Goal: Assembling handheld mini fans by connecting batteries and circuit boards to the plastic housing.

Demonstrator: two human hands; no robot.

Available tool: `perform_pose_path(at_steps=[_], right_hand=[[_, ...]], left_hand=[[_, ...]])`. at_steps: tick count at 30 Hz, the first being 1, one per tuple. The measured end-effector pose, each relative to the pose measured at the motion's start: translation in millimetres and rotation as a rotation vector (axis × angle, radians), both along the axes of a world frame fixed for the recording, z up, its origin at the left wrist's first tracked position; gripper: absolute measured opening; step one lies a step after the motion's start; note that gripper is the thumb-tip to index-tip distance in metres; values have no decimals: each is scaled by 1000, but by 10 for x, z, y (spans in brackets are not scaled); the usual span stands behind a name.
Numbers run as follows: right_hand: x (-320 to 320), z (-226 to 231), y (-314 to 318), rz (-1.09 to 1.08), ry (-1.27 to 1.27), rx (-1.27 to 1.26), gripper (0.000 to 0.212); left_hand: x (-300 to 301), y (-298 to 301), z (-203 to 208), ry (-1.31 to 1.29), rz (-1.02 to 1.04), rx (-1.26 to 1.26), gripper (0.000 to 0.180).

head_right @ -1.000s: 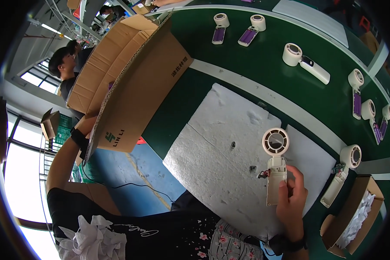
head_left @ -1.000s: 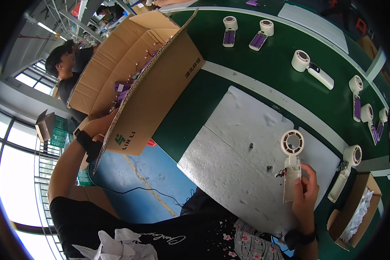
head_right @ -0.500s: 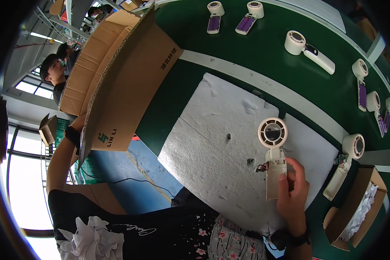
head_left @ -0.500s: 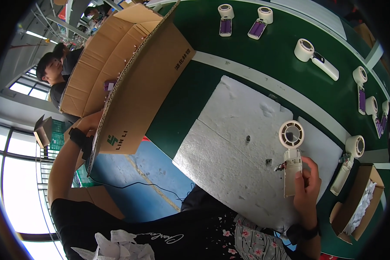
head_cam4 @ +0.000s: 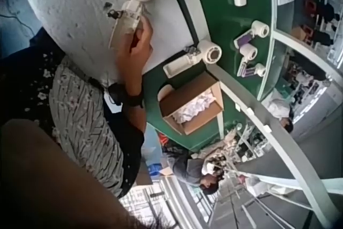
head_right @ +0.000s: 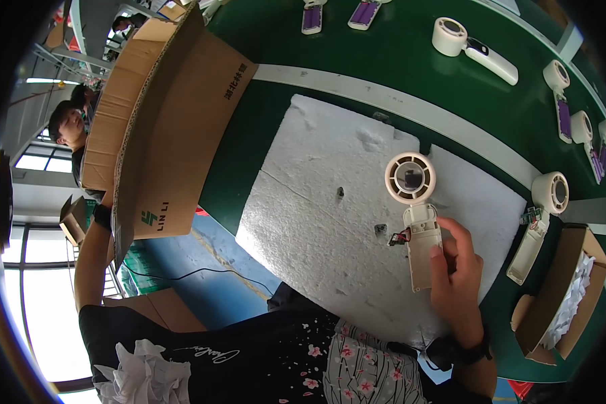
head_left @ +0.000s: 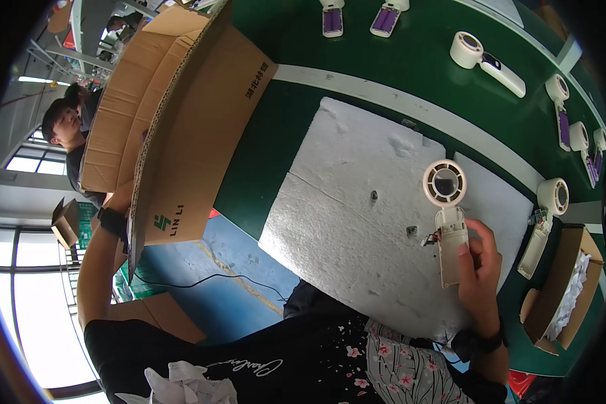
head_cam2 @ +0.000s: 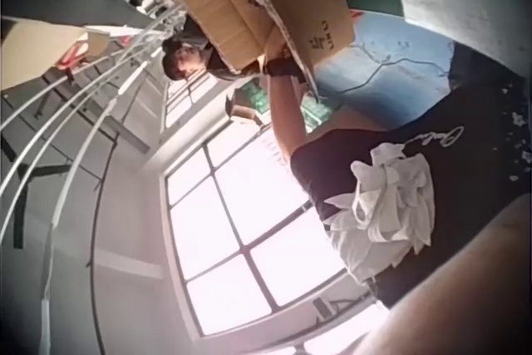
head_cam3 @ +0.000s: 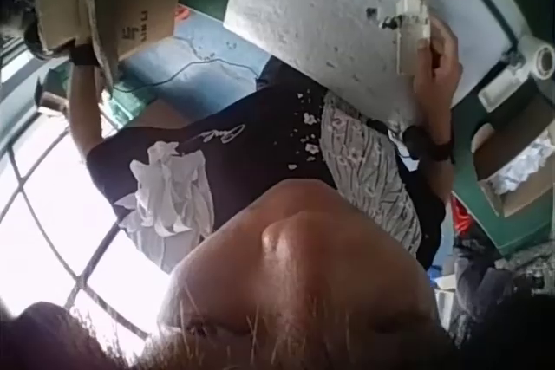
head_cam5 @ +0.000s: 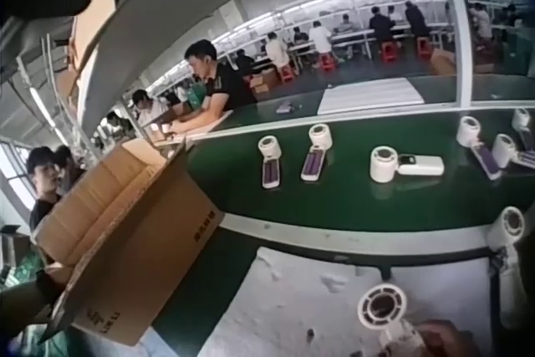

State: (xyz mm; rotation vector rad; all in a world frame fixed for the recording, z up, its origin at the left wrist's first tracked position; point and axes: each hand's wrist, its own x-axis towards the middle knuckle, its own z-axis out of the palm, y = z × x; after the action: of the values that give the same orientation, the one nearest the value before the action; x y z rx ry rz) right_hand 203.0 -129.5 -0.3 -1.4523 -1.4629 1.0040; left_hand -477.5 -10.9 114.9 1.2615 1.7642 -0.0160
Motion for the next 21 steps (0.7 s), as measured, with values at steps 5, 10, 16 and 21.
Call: perform_pose_path(at_steps=[5, 10, 16, 21], right_hand=[[36, -48, -35, -24, 28, -9, 36], [15, -40, -15, -28, 27, -13, 36], [9, 3, 0, -37, 11, -9, 36], [64, 28, 8, 30, 2, -71, 36]], left_hand=[[181, 65, -24, -72, 138, 41, 57], [128, 63, -76, -160, 236, 56, 55], [-361, -269, -24, -267, 338, 42, 53], [-574, -282, 6, -344, 441, 33, 51]])
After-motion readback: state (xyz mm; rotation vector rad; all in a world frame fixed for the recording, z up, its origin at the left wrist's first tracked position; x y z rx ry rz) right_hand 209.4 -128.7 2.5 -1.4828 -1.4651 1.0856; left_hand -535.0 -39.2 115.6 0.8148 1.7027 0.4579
